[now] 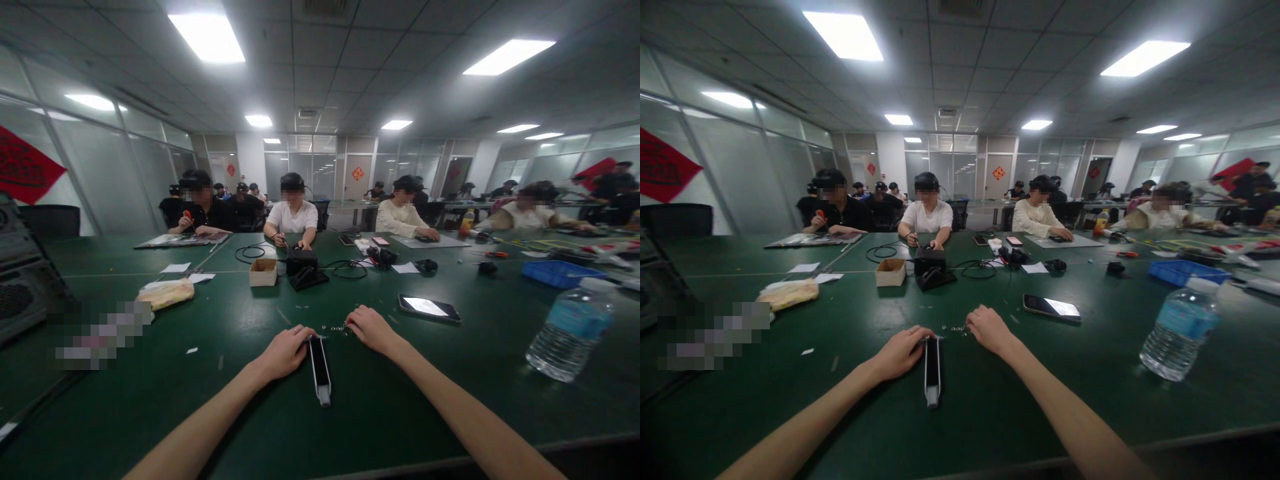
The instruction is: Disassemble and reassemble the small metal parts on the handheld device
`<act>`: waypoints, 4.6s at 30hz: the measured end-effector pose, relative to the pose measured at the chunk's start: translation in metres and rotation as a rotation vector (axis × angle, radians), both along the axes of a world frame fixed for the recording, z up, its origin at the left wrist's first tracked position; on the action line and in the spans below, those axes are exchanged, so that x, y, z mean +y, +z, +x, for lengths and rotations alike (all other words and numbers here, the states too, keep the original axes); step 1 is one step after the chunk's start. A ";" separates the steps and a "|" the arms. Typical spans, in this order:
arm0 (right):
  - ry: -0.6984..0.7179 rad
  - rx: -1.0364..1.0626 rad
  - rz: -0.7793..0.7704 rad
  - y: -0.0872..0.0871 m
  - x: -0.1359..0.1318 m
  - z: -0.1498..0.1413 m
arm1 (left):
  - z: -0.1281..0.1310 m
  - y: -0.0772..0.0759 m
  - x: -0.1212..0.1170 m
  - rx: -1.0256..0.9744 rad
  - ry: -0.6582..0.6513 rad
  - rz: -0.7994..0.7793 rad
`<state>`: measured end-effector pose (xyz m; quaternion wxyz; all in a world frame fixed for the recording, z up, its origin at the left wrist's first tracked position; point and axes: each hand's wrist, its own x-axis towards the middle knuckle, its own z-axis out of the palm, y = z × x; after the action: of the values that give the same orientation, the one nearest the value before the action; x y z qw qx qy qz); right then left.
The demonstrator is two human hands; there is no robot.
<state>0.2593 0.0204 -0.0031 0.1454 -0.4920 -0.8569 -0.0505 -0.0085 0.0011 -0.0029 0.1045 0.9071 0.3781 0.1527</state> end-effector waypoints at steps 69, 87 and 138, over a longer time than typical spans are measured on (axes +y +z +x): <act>0.248 0.250 -0.074 -0.010 -0.016 -0.045 | 0.002 0.004 -0.003 0.003 0.027 -0.031; 0.241 0.183 -0.058 -0.009 -0.014 -0.050 | 0.001 -0.003 0.002 -0.012 0.022 -0.015; 0.149 0.254 -0.173 -0.004 -0.020 -0.036 | -0.001 0.001 -0.001 -0.009 0.031 -0.054</act>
<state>0.2230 0.0000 -0.0067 0.2130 -0.4401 -0.8669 0.0970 -0.0091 -0.0001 -0.0022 0.1283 0.8973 0.3955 0.1483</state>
